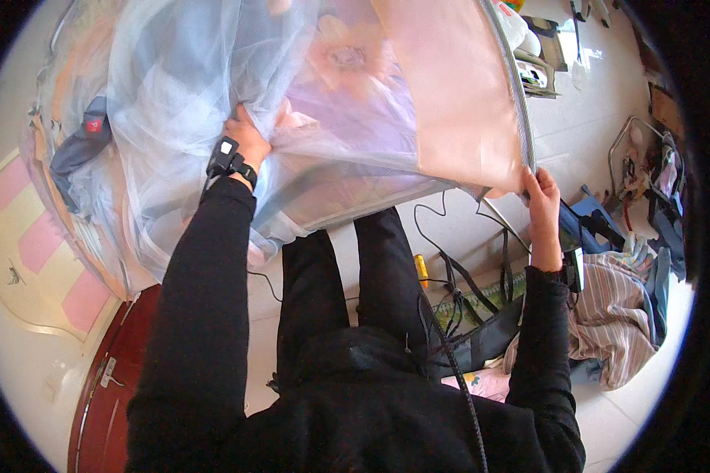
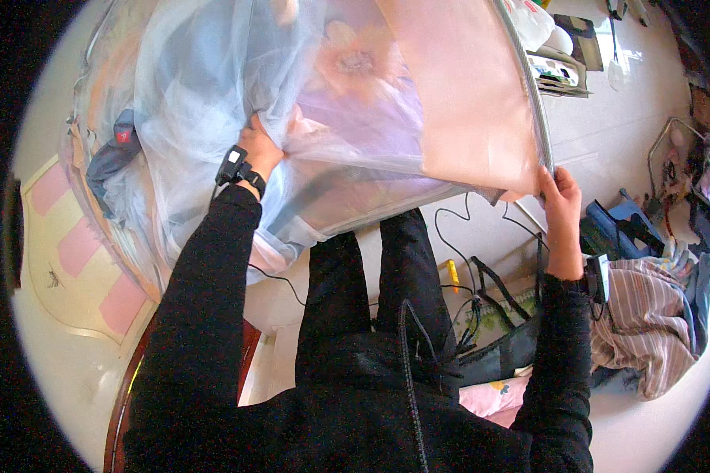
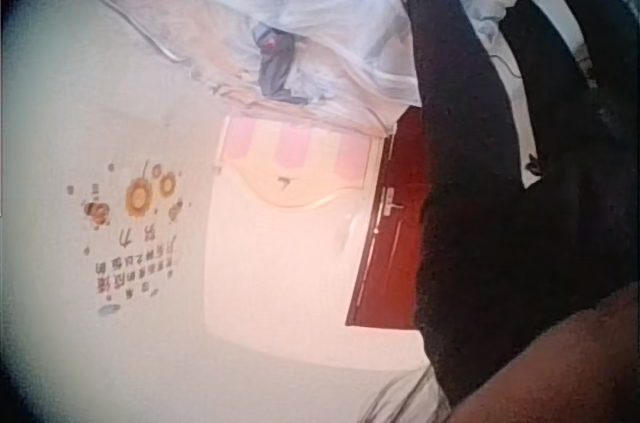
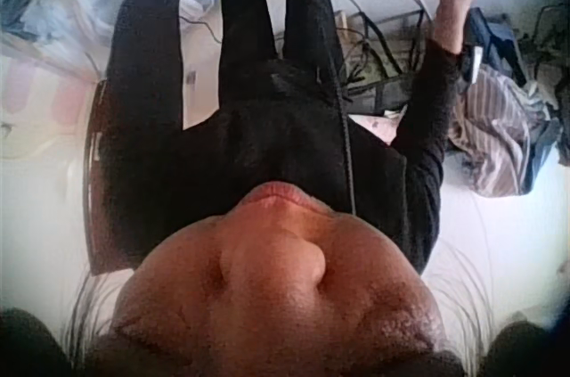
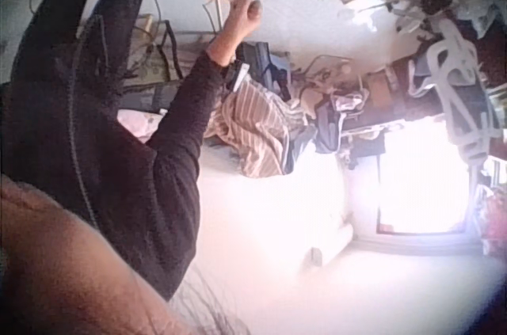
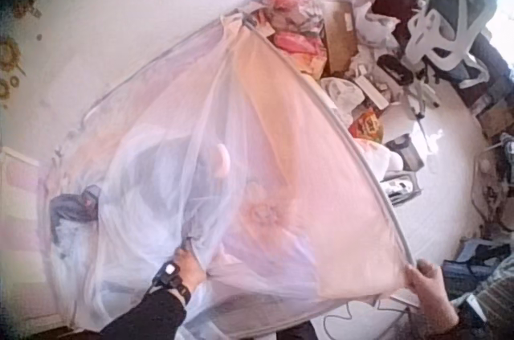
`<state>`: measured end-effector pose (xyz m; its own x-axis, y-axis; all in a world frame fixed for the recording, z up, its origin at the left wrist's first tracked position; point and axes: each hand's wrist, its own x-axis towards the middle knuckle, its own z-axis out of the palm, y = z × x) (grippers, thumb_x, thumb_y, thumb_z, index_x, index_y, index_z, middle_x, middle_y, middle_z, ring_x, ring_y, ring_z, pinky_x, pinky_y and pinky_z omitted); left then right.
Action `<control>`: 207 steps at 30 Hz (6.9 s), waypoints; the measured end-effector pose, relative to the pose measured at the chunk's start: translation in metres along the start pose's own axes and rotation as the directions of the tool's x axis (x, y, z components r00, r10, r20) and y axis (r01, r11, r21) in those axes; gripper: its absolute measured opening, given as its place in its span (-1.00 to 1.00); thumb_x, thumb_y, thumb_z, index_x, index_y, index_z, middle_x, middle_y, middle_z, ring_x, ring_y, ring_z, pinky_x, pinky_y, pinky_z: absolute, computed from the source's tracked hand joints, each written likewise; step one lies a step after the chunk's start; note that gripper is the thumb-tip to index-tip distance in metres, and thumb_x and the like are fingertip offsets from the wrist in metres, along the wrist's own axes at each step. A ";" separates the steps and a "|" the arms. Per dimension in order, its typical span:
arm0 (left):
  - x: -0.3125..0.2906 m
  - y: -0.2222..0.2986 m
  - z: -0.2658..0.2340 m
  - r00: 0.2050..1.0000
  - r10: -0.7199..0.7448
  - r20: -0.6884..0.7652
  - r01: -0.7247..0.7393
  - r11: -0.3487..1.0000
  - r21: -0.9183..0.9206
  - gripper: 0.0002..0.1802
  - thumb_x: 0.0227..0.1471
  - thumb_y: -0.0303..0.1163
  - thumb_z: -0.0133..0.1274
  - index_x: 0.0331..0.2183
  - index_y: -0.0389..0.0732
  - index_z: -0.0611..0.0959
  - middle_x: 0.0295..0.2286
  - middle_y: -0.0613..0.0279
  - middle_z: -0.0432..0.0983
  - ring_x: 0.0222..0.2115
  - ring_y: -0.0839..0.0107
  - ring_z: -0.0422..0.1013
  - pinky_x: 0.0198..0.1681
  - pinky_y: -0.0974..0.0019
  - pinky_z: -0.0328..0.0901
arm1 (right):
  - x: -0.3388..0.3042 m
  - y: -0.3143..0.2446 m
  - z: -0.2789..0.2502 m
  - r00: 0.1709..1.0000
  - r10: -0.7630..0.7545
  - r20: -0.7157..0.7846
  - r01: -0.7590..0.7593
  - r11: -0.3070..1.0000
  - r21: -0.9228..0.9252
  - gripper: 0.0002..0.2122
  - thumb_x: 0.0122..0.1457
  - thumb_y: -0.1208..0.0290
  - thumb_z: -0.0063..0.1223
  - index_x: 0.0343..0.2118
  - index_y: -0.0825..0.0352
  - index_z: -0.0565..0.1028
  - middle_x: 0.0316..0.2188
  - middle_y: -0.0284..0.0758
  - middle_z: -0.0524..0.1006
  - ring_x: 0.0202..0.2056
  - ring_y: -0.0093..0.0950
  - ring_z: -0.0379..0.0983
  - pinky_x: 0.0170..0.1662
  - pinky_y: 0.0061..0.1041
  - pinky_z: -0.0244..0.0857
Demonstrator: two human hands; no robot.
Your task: The person assembles a mosquito net over a bed by inserting white support poles into fabric sleeves and connecting them to form a frame. They repeatedly insert, adjust, and secure the poles while the net remains draped over the bed.
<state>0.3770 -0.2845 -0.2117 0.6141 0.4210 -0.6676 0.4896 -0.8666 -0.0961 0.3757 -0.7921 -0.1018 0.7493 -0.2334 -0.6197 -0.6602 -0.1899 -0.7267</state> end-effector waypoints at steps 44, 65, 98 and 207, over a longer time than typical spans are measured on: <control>-0.239 0.070 0.190 0.761 0.270 0.589 0.636 -0.131 -0.761 -0.45 0.12 -0.08 -0.04 0.02 -0.22 0.32 -0.09 -0.02 0.40 -0.09 0.18 0.36 -0.08 0.11 0.28 | 0.118 0.188 -0.051 0.893 0.429 0.140 -0.450 0.832 0.323 -0.76 0.25 0.24 -0.20 -0.24 0.30 0.42 -0.35 -0.30 0.48 -0.29 -0.45 0.41 -0.35 -0.46 0.30; -0.186 0.124 0.234 0.688 -0.282 0.669 -0.114 -0.952 -0.285 -0.54 0.21 0.04 -0.33 -0.57 -0.08 0.31 -0.69 0.33 0.16 -0.64 0.36 0.17 -0.47 0.20 0.20 | 0.205 0.107 -0.189 0.892 0.410 -0.189 -0.227 0.769 0.598 -0.63 0.32 0.18 -0.54 -0.49 0.33 0.22 -0.58 -0.24 0.31 -0.50 -0.30 0.33 -0.20 -0.19 0.38; -0.215 0.109 0.212 0.819 -0.203 0.536 -0.211 -0.976 -0.049 -0.68 0.24 -0.09 -0.26 -0.46 -0.07 0.29 -0.64 0.38 0.10 -0.61 0.40 0.12 -0.39 0.23 0.17 | 0.209 0.136 -0.140 0.842 0.528 -0.110 -0.419 0.769 0.483 -0.84 0.13 0.48 -0.44 -0.54 0.26 0.23 -0.66 -0.35 0.34 -0.63 -0.48 0.32 -0.52 -0.47 0.31; -0.208 -1.269 0.204 0.775 -0.630 0.048 -0.438 -0.591 -0.678 -0.78 0.16 -0.26 -0.07 -0.43 -0.18 0.53 -0.59 0.40 0.39 -0.57 0.60 0.34 -0.47 0.46 0.33 | -0.776 0.191 1.130 0.223 0.162 0.961 0.944 0.212 -0.254 -0.80 0.23 0.28 -0.15 -0.32 0.33 0.32 -0.44 -0.04 0.44 -0.35 0.01 0.37 -0.33 -0.16 0.23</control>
<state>-0.4981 0.6730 -0.1015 0.1383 0.8593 -0.4924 -0.1389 0.5091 0.8494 -0.2738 0.4300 -0.0945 0.1096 0.8339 -0.5410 0.5540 -0.5031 -0.6633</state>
